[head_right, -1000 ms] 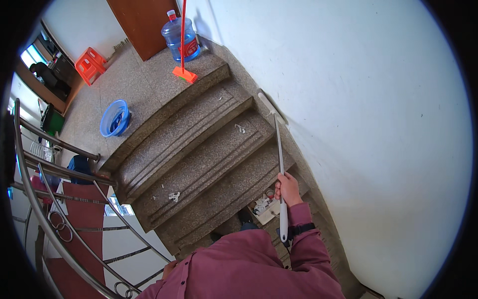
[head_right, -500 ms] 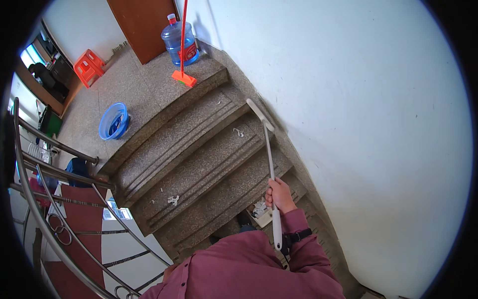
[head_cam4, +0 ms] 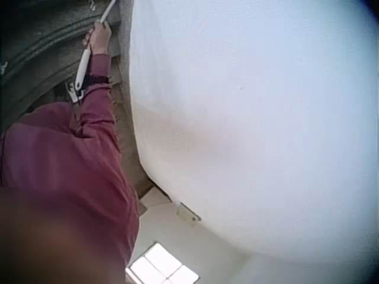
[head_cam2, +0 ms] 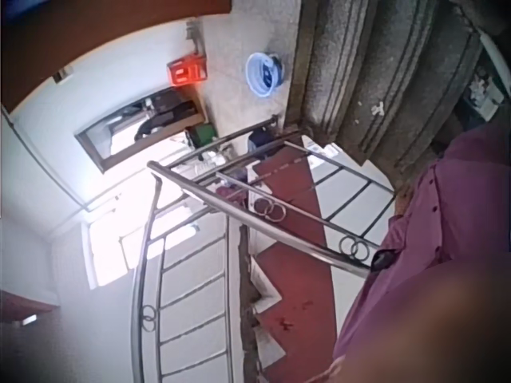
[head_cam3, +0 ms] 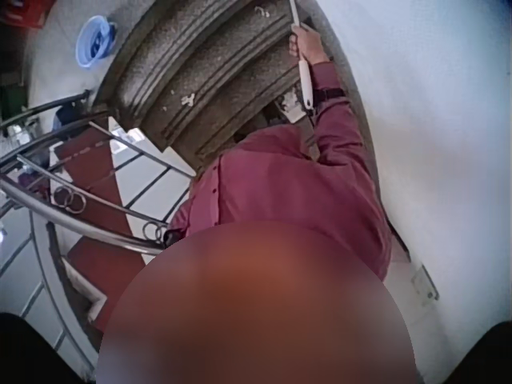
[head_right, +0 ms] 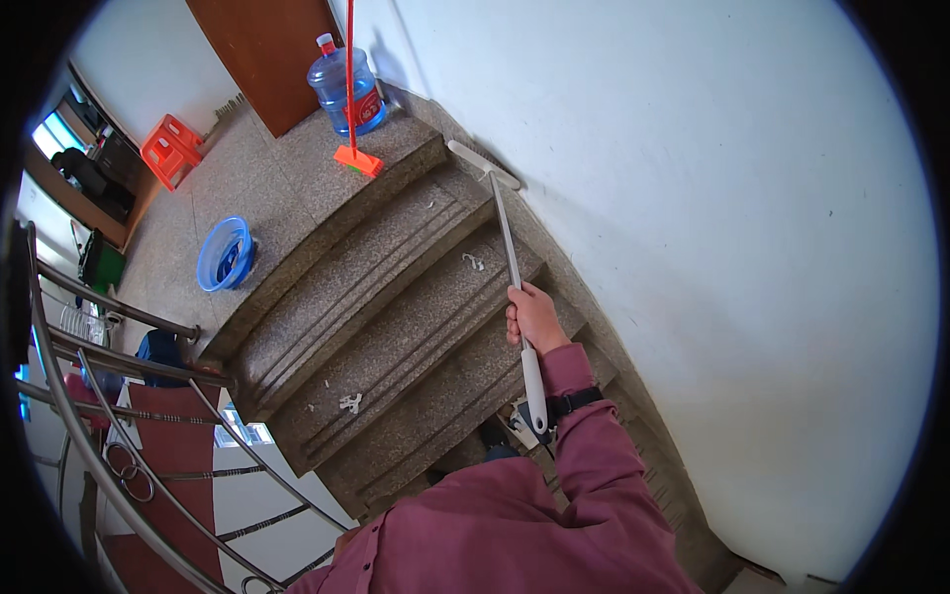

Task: Cleaning dust and debris from a flight of stairs using a brush and a small hand-held dustpan.

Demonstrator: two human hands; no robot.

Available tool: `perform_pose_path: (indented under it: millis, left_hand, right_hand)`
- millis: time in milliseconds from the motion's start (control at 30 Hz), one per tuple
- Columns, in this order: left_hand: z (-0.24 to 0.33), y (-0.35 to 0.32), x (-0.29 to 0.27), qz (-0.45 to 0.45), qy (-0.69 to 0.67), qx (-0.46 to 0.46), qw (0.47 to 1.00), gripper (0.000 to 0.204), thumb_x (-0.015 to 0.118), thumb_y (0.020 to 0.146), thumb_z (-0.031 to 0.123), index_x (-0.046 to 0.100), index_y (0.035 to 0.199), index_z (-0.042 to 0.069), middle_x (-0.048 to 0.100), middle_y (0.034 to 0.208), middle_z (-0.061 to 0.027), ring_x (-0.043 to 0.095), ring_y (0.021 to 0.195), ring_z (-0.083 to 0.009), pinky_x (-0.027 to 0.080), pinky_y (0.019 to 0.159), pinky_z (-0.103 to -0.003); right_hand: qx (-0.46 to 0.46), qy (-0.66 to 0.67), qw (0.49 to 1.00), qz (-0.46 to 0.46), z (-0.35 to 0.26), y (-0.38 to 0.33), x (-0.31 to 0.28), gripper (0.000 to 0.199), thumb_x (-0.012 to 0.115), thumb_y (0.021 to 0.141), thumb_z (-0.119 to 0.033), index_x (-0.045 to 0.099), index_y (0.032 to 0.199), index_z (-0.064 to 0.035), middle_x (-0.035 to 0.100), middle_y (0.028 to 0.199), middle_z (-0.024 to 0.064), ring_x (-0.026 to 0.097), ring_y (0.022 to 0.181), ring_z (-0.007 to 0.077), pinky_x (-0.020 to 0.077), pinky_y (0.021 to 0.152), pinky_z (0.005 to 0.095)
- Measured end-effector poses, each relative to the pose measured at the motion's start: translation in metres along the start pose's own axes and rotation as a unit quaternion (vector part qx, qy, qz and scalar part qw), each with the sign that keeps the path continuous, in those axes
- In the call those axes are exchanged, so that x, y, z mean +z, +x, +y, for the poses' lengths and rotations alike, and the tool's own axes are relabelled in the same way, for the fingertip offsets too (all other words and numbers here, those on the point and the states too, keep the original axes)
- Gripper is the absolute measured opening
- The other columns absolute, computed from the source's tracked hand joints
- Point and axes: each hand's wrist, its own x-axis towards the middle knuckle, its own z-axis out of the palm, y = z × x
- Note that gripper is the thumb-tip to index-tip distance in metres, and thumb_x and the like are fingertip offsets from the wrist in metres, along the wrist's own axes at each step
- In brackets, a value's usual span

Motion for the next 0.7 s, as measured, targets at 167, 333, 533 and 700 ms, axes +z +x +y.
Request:
perform_pose_path:
  millis: [167, 333, 533, 700]
  left_hand:
    - [0.015, 0.008, -0.01, -0.057, -0.052, 0.006, 0.997, 0.031, 0.061, 0.089, 0.026, 0.069, 0.106, 0.0, 0.071, 0.086, -0.0202, 0.072, 0.083, -0.0293, 0.054, 0.074, -0.04]
    - [0.053, 0.009, -0.013, -0.064, -0.041, 0.001, 0.997, 0.029, 0.057, 0.092, 0.023, 0.068, 0.104, -0.001, 0.069, 0.079, -0.0154, 0.069, 0.074, -0.0233, 0.053, 0.067, -0.038]
    - [0.069, 0.008, -0.021, -0.09, -0.033, -0.043, 0.994, 0.036, 0.057, 0.093, 0.023, 0.067, 0.121, 0.001, 0.069, 0.081, -0.0122, 0.067, 0.068, -0.0186, 0.052, 0.058, -0.034]
    - [0.063, 0.003, -0.014, -0.085, -0.062, -0.07, 0.992, 0.038, 0.055, 0.094, 0.024, 0.066, 0.124, 0.002, 0.068, 0.08, -0.0107, 0.066, 0.061, -0.0191, 0.051, 0.049, -0.033]
  right_hand:
    - [0.009, 0.048, 0.999, 0.021, 0.011, -0.005, -0.019, 0.012, 0.054, 0.102, -0.025, 0.049, 0.098, -0.0147, 0.044, 0.062, -0.0029, 0.042, 0.042, 0.0093, 0.036, 0.038, 0.0293]
    - [0.013, 0.015, 0.998, 0.063, 0.036, -0.013, -0.042, 0.013, 0.054, 0.102, -0.024, 0.05, 0.097, -0.0127, 0.044, 0.062, -0.0018, 0.042, 0.043, 0.0099, 0.0363, 0.038, 0.0299]
    - [0.029, 0.046, 0.996, 0.073, 0.045, -0.035, -0.063, 0.01, 0.054, 0.103, -0.023, 0.048, 0.099, -0.016, 0.045, 0.062, -0.0035, 0.042, 0.043, 0.0084, 0.0356, 0.039, 0.0282]
    - [0.038, 0.077, 0.992, 0.096, 0.067, -0.044, -0.074, 0.01, 0.055, 0.102, -0.023, 0.052, 0.103, -0.0145, 0.047, 0.062, -0.0022, 0.043, 0.043, 0.0104, 0.0359, 0.037, 0.0301]
